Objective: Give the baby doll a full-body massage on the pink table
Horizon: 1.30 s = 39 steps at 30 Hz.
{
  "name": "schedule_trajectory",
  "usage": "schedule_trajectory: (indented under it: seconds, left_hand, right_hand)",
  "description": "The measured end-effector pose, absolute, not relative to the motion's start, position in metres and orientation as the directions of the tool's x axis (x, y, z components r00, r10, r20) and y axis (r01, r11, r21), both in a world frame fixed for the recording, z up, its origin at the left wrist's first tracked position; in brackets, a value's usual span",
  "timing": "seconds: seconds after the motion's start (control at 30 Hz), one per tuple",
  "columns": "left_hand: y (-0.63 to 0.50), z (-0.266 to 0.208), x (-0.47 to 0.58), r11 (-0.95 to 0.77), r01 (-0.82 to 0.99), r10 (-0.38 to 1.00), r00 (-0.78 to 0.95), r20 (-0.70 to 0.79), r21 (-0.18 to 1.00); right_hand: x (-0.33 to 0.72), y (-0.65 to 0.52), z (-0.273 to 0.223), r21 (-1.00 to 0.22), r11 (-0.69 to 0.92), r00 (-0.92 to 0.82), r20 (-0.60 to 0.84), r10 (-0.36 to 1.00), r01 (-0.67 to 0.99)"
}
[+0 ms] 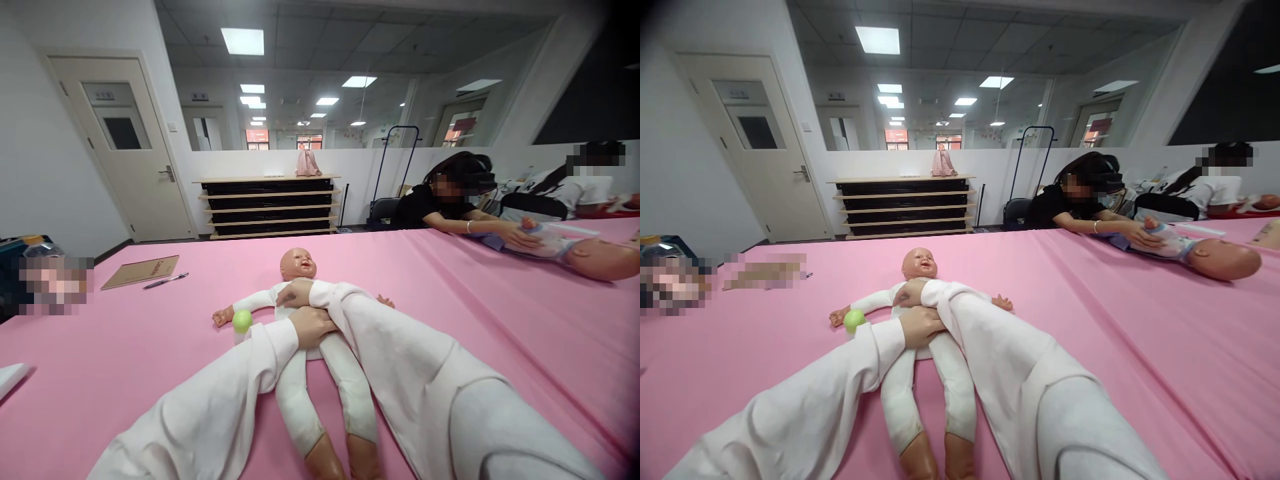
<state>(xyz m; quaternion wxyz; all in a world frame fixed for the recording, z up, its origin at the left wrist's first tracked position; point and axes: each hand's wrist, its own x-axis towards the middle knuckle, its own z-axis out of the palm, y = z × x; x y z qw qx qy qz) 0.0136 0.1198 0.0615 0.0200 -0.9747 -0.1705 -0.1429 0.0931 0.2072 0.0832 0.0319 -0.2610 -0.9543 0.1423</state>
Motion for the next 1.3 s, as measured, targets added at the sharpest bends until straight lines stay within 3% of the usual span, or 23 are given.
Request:
schedule_trajectory:
  seconds: [0.1,0.23,0.33,0.43,0.83,1.1,1.3]
  left_hand:
    - [0.131,0.051,0.014,-0.915,0.402,0.394,0.871,0.294,0.035]
    - [0.141,0.031,0.006,-0.878,0.427,0.478,0.784,0.396,0.216]
    - [0.145,0.022,0.000,-0.823,0.410,0.564,0.667,0.487,0.393]
    - [0.147,0.019,-0.005,-0.778,0.393,0.625,0.570,0.534,0.491]
    - [0.128,0.016,-0.021,-0.630,0.619,0.775,0.460,0.433,0.470]
    - [0.107,-0.001,-0.046,-0.604,0.635,0.792,0.407,0.455,0.482]
    - [0.108,0.051,-0.036,-0.531,0.643,0.839,0.306,0.450,0.551]
  right_hand:
    - [0.079,0.222,0.066,-0.271,0.868,-0.907,-0.050,0.418,0.415]
    - [0.081,0.238,0.045,-0.309,0.882,-0.903,0.131,0.410,0.356]
    - [0.091,0.245,0.037,-0.377,0.858,-0.849,0.259,0.460,0.350]
    - [0.101,0.247,0.034,-0.427,0.831,-0.786,0.343,0.514,0.356]
    - [0.136,0.212,0.020,-0.420,0.813,-0.593,0.558,0.581,0.403]
    - [0.171,0.156,0.004,-0.478,0.675,-0.480,0.476,0.737,0.562]
    - [0.164,0.137,0.050,-0.520,0.579,-0.403,0.420,0.813,0.628]
